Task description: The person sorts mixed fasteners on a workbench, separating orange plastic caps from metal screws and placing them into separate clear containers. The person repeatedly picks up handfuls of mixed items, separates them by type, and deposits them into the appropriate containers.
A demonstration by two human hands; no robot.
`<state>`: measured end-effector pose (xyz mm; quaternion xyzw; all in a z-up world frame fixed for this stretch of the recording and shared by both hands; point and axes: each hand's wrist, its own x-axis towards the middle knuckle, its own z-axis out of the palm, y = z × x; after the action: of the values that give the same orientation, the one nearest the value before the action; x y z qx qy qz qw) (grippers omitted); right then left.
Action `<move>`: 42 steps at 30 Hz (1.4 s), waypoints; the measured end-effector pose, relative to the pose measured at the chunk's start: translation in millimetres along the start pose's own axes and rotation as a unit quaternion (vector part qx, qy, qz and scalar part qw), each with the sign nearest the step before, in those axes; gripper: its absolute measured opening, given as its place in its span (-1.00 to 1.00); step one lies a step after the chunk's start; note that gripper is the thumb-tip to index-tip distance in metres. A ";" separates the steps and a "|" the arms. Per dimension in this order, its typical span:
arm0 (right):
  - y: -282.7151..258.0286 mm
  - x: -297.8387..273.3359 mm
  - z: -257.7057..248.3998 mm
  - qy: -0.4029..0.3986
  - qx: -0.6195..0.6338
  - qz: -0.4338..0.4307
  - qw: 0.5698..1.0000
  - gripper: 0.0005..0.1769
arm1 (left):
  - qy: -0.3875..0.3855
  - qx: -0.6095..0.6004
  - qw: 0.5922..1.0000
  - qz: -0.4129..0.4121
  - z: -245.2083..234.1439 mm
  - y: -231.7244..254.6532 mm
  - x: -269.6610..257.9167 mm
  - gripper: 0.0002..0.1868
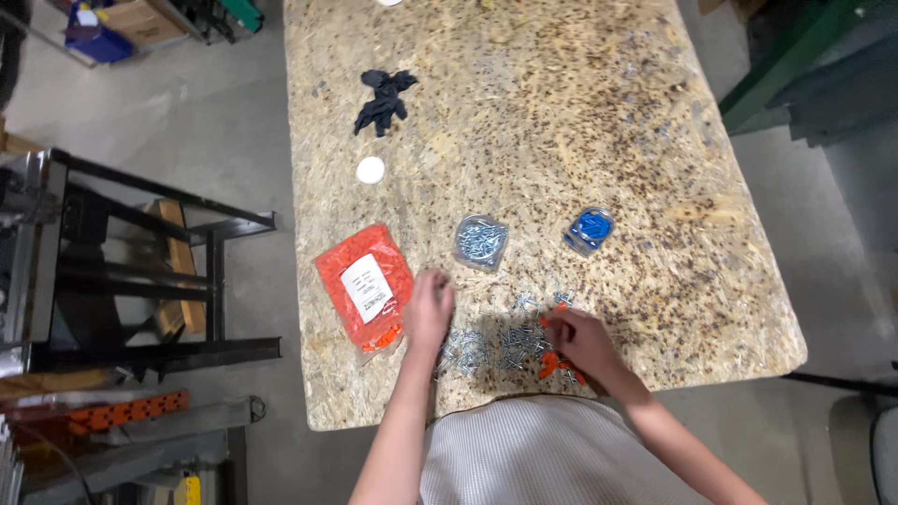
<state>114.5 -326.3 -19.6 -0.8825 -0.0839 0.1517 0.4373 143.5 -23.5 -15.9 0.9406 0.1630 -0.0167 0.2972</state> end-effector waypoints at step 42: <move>54.5 -10.4 23.8 -0.033 -0.159 0.117 0.980 -0.74 | 0.047 -0.019 0.997 -0.056 -59.2 -111.1 -73.6 -0.80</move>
<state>97.4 -344.5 -74.7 -0.9390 -0.0176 0.2160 0.2670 34.9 73.6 -19.3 0.9240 0.2294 0.0144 0.3055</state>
